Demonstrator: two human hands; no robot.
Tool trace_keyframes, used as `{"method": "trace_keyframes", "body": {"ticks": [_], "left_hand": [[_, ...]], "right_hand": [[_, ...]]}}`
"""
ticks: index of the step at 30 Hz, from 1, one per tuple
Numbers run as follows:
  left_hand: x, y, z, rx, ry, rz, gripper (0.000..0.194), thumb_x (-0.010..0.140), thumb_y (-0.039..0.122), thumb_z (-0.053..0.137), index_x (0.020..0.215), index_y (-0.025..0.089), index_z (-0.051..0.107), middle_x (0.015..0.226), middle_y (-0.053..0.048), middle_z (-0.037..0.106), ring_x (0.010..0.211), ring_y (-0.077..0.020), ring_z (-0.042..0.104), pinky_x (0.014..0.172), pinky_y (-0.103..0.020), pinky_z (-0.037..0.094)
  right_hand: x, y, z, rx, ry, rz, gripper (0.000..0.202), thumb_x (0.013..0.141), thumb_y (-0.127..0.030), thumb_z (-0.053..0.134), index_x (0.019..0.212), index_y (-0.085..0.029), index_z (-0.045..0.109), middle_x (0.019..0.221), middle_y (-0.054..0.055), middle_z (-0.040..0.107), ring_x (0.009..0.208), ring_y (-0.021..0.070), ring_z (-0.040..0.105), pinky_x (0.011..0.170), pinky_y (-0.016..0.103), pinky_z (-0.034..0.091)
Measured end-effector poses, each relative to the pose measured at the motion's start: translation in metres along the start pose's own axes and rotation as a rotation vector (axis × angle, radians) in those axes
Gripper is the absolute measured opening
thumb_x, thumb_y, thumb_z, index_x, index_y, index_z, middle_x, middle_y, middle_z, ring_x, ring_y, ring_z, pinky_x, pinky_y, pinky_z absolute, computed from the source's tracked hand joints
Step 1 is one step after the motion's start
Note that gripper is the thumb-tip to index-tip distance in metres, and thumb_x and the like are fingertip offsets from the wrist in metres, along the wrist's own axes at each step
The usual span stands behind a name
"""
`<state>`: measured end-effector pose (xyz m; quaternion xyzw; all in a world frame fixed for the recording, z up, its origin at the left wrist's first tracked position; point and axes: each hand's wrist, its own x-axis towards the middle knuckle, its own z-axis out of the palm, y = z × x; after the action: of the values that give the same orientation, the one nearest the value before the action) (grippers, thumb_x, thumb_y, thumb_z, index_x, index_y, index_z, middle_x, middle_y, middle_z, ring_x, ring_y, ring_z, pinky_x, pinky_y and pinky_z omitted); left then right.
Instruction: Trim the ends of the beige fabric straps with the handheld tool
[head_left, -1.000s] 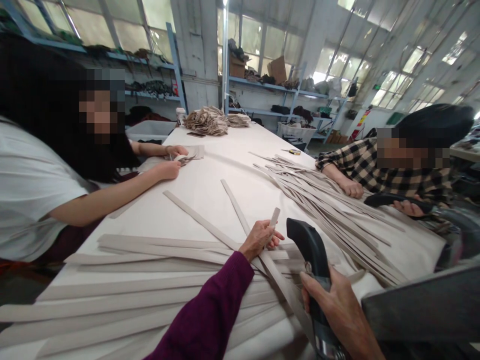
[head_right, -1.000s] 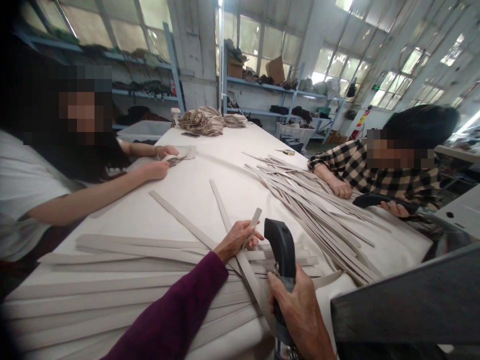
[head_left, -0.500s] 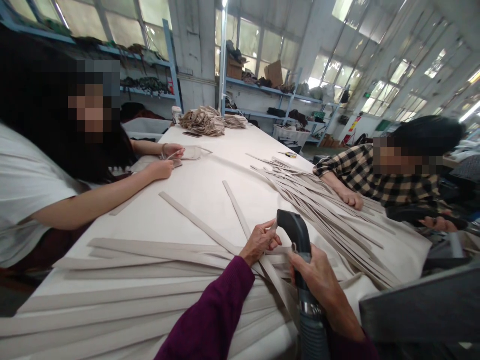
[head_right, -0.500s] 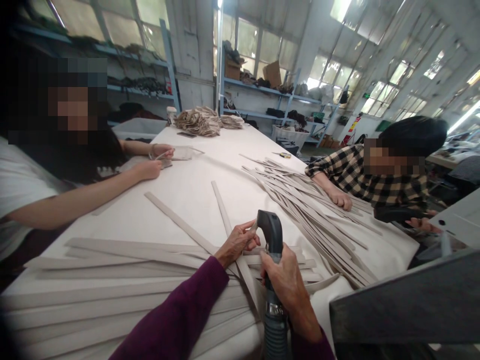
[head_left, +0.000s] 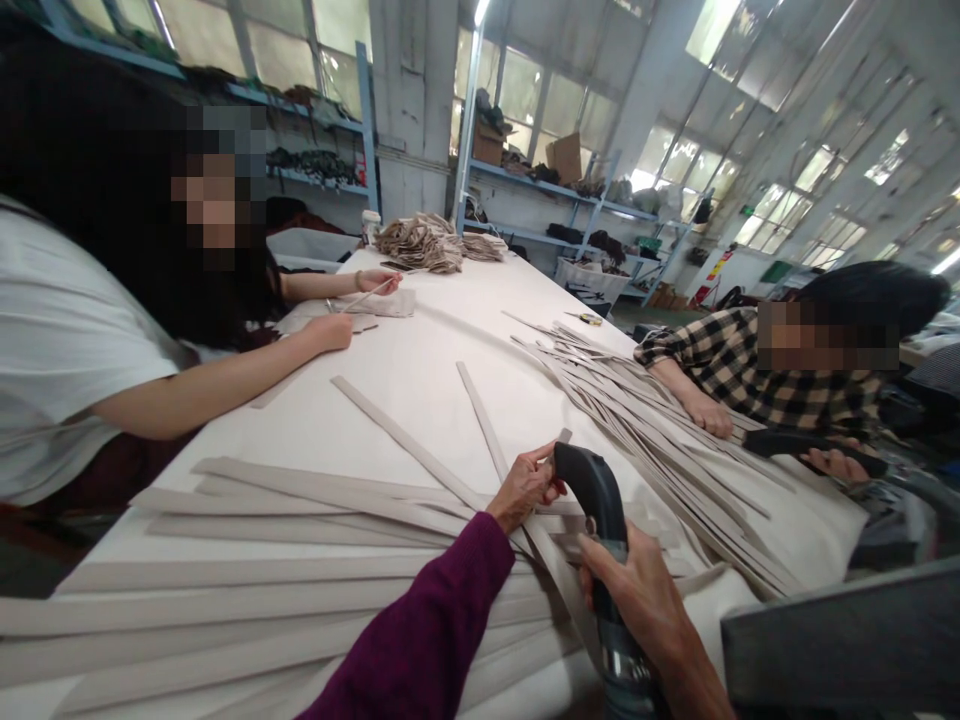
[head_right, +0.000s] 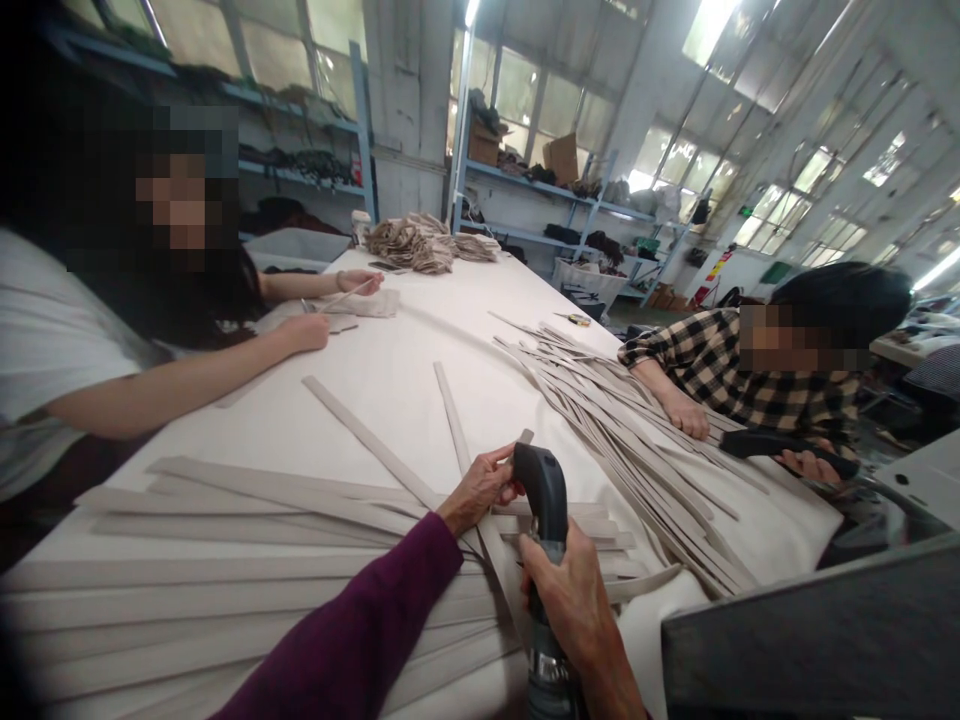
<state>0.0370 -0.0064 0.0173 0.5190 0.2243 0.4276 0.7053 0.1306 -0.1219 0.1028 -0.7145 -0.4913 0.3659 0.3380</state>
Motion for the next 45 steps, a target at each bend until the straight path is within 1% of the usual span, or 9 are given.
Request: {"method": "trace_keyframes", "body": {"ticks": [5,11,17,21,25,28,36,41,45], "left_hand": [[0.002,-0.006,-0.002,-0.003,-0.004,-0.008,0.066,0.078,0.047,0.049,0.134,0.013,0.034,0.058,0.0,0.052,0.04,-0.0032,0.033,0.04,-0.017,0.023],[0.002,-0.005,-0.001,0.007,0.01,-0.018,0.058,0.078,0.049,0.047,0.123,0.011,0.048,0.056,0.001,0.049,0.04,-0.0031,0.035,0.04,-0.016,0.023],[-0.001,-0.003,0.0,-0.01,-0.022,0.005,0.056,0.077,0.046,0.049,0.122,0.013,0.048,0.057,0.0,0.051,0.039,-0.003,0.033,0.039,-0.017,0.022],[0.001,-0.001,-0.001,-0.066,-0.001,-0.026,0.053,0.075,0.047,0.052,0.115,0.012,0.053,0.059,0.0,0.05,0.04,-0.0024,0.032,0.04,-0.017,0.021],[0.001,-0.001,-0.001,-0.092,-0.028,-0.018,0.054,0.074,0.047,0.053,0.115,0.012,0.053,0.059,0.0,0.05,0.04,-0.0019,0.029,0.04,-0.017,0.02],[0.001,-0.002,-0.001,-0.092,-0.029,0.005,0.056,0.076,0.048,0.051,0.119,0.012,0.05,0.06,0.0,0.052,0.039,-0.0017,0.027,0.04,-0.018,0.02],[-0.001,-0.002,-0.001,-0.009,-0.006,-0.009,0.052,0.076,0.046,0.051,0.113,0.011,0.054,0.059,0.0,0.052,0.041,-0.0027,0.033,0.041,-0.017,0.024],[0.001,-0.004,-0.002,-0.124,0.014,-0.029,0.061,0.074,0.043,0.055,0.124,0.011,0.044,0.059,0.0,0.053,0.038,-0.0017,0.028,0.04,-0.018,0.02],[0.005,-0.006,-0.005,-0.245,0.026,-0.105,0.061,0.071,0.033,0.059,0.125,0.011,0.042,0.06,-0.001,0.055,0.037,-0.0014,0.027,0.04,-0.018,0.017]], "right_hand": [[0.012,-0.004,-0.005,-0.026,0.073,-0.042,0.016,0.072,-0.032,0.052,0.071,-0.018,0.046,0.042,-0.005,0.053,0.037,0.0128,0.051,0.036,0.021,0.041],[-0.004,0.002,0.001,-0.028,-0.024,-0.003,0.019,0.074,-0.034,0.051,0.064,-0.019,0.045,0.041,-0.004,0.051,0.036,0.0118,0.05,0.037,0.02,0.04],[0.009,-0.006,-0.001,-0.012,0.017,-0.095,0.017,0.073,-0.033,0.052,0.068,-0.018,0.047,0.042,-0.004,0.053,0.036,0.0122,0.05,0.036,0.021,0.041],[-0.001,0.0,0.003,0.023,-0.013,-0.053,0.019,0.074,-0.035,0.051,0.068,-0.018,0.046,0.041,-0.004,0.052,0.036,0.0117,0.049,0.036,0.021,0.04],[-0.002,0.001,0.007,0.048,0.028,0.001,0.019,0.073,-0.036,0.052,0.069,-0.018,0.045,0.041,-0.005,0.051,0.034,0.0125,0.049,0.034,0.021,0.04],[0.002,-0.006,0.007,0.035,0.041,-0.035,0.018,0.073,-0.034,0.052,0.07,-0.018,0.045,0.04,-0.005,0.051,0.034,0.0126,0.049,0.034,0.021,0.04],[-0.002,-0.007,0.008,-0.015,0.045,-0.056,0.014,0.074,-0.031,0.051,0.072,-0.019,0.045,0.043,-0.005,0.051,0.037,0.013,0.051,0.037,0.022,0.042],[0.02,-0.009,-0.005,-0.032,0.115,-0.069,0.016,0.072,-0.033,0.053,0.069,-0.018,0.047,0.045,-0.003,0.053,0.038,0.0141,0.053,0.037,0.023,0.042],[0.013,0.001,-0.021,-0.054,0.149,-0.051,0.019,0.074,-0.035,0.053,0.068,-0.018,0.048,0.045,-0.003,0.054,0.039,0.014,0.053,0.039,0.023,0.043]]}}
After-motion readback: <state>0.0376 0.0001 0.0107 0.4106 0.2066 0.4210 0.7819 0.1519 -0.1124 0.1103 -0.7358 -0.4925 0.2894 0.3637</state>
